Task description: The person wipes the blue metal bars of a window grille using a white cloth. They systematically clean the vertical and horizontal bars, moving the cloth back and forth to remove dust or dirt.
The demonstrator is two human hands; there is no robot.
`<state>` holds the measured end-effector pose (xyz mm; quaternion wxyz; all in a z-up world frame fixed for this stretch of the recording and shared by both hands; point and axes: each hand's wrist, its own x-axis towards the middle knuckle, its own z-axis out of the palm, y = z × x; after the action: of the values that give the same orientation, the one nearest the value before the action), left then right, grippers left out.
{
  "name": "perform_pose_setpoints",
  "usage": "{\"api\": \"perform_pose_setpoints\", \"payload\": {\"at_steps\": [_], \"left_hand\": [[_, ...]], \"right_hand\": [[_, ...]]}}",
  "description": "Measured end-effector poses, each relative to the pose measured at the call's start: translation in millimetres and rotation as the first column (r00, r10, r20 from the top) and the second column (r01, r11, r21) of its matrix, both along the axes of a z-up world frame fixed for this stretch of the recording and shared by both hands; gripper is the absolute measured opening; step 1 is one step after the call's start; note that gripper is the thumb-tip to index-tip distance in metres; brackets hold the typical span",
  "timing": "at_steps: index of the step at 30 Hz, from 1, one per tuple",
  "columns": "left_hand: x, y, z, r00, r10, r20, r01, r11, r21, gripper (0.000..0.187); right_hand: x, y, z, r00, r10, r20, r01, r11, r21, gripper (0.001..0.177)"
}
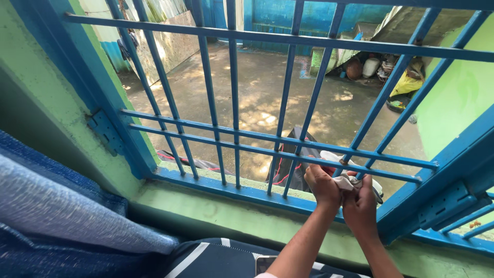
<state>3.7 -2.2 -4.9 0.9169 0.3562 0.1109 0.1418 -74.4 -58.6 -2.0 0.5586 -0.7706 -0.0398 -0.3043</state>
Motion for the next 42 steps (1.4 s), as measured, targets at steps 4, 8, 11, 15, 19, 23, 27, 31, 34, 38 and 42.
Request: {"api": "perform_pose_setpoints", "payload": {"at_steps": [4,8,11,15,19,23,27,31,34,38,42], "left_hand": [[1.8,12.1,-28.3,0.999,-0.023,0.038,0.006,0.921,0.390,0.071],[-2.2,15.9,-44.1,0.998,-0.046,-0.034,0.056,0.903,0.426,0.079],[-12.2,12.8,-44.5,1.000,0.031,0.004,-0.031,0.944,0.327,0.078],[-22.8,17.0,-36.3,0.998,0.065,0.006,-0.064,0.956,0.285,0.078],[-11.9,30.8,-28.2,0.984,-0.006,0.180,-0.085,0.863,0.498,0.082],[6.7,41.1,-24.5,0.925,-0.079,0.373,-0.173,0.785,0.595,0.079],[28.4,44.2,-25.6,0.885,-0.223,0.410,-0.108,0.757,0.645,0.077],[68.6,31.6,-13.0,0.744,-0.458,0.486,0.229,0.858,0.459,0.074],[98.6,18.7,9.5,0.638,-0.575,0.512,0.299,0.798,0.523,0.071],[105.0,6.3,6.5,0.665,-0.605,0.437,0.228,0.722,0.653,0.071],[87.9,2.0,-19.4,0.671,-0.676,0.304,0.608,0.737,0.297,0.041]], "right_hand": [[2.0,-0.3,-23.0,0.997,0.020,0.074,-0.012,0.994,-0.105,0.030],[-12.3,9.0,-38.7,0.994,-0.056,-0.098,0.049,0.997,-0.067,0.027],[-15.8,11.1,-37.9,0.997,-0.056,-0.062,0.052,0.996,-0.075,0.024],[-14.1,8.8,-39.0,0.997,-0.026,-0.071,0.022,0.999,-0.048,0.024],[-4.8,3.9,-46.5,0.995,-0.012,-0.102,0.007,0.999,-0.051,0.028],[1.0,2.5,-50.4,0.999,-0.021,-0.046,0.016,0.994,-0.108,0.029],[2.8,-0.5,-56.0,0.996,-0.015,-0.085,0.007,0.996,-0.087,0.030],[6.3,-2.1,-57.2,0.977,-0.050,-0.208,0.044,0.998,-0.037,0.031],[8.2,-2.6,-57.3,1.000,-0.012,-0.003,0.011,0.991,-0.133,0.030],[5.5,-4.4,-60.1,0.997,0.016,-0.071,-0.020,0.998,-0.056,0.030],[3.0,-4.8,-55.4,0.993,0.012,-0.116,-0.019,0.998,-0.060,0.032]]}}
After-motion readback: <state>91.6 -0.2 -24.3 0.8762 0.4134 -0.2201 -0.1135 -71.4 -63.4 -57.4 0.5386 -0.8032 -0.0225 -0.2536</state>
